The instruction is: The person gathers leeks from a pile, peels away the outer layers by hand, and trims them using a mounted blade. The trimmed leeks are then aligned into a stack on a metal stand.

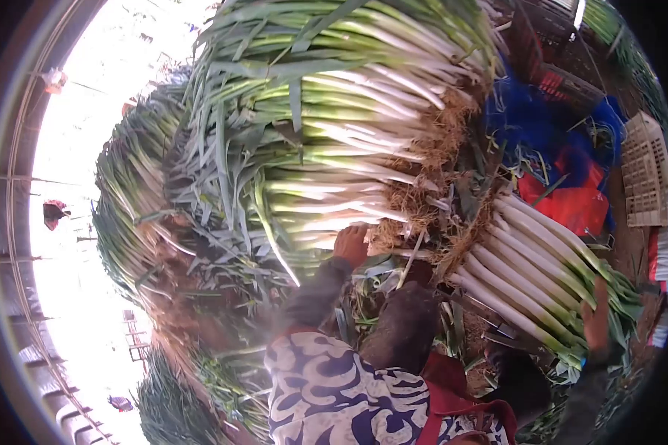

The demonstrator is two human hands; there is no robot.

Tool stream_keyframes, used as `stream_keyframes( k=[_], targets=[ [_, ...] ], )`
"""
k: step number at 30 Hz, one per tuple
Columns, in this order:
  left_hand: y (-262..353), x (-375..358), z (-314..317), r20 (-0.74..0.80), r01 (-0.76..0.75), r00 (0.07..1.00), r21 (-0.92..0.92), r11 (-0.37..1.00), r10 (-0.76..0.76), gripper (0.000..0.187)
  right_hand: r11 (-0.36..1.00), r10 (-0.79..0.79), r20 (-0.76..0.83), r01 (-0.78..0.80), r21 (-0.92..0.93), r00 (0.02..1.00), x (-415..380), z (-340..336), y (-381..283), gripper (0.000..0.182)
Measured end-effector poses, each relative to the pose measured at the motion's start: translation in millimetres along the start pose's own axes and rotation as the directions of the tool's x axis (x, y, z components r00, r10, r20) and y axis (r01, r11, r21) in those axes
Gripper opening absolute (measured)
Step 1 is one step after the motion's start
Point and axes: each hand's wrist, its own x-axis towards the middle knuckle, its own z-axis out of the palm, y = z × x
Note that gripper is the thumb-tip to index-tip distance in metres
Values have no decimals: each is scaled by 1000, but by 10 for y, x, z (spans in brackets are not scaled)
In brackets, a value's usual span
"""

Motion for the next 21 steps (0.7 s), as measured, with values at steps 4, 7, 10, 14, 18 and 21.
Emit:
stream_keyframes(
  k=[4, 7, 10, 14, 18, 21],
  targets=[
    [-353, -447, 234, 17, 189, 982, -22, 982, -188, 52, 956, 161, 168, -196, 219, 973, -642, 324, -524, 39],
    [-364, -312, 136, -139, 186, 971, -58, 981, -193, 57, 945, 257, 118, -275, 178, 959, -700, 554, -795, 32],
    [-261, 121, -144, -256, 94, 962, -35, 995, -99, 57, 925, 331, 47, -334, 181, 942, -596, 597, -919, 27],
    [-418, 792, -6, -273, 21, 961, 189, 982, 32, 61, 936, 324, 52, -328, 130, 945, -608, 581, -884, 26],
    [-433, 1083, 63, -61, 135, 991, 275, 952, -123, 62, 923, 350, 36, -352, 158, 936, -629, 655, -778, 25],
    [-334, 1108, -37, 12, 205, 976, 264, 942, -216, 46, 930, 340, 43, -343, 130, 939, -612, 641, -795, 25]
  ],
)
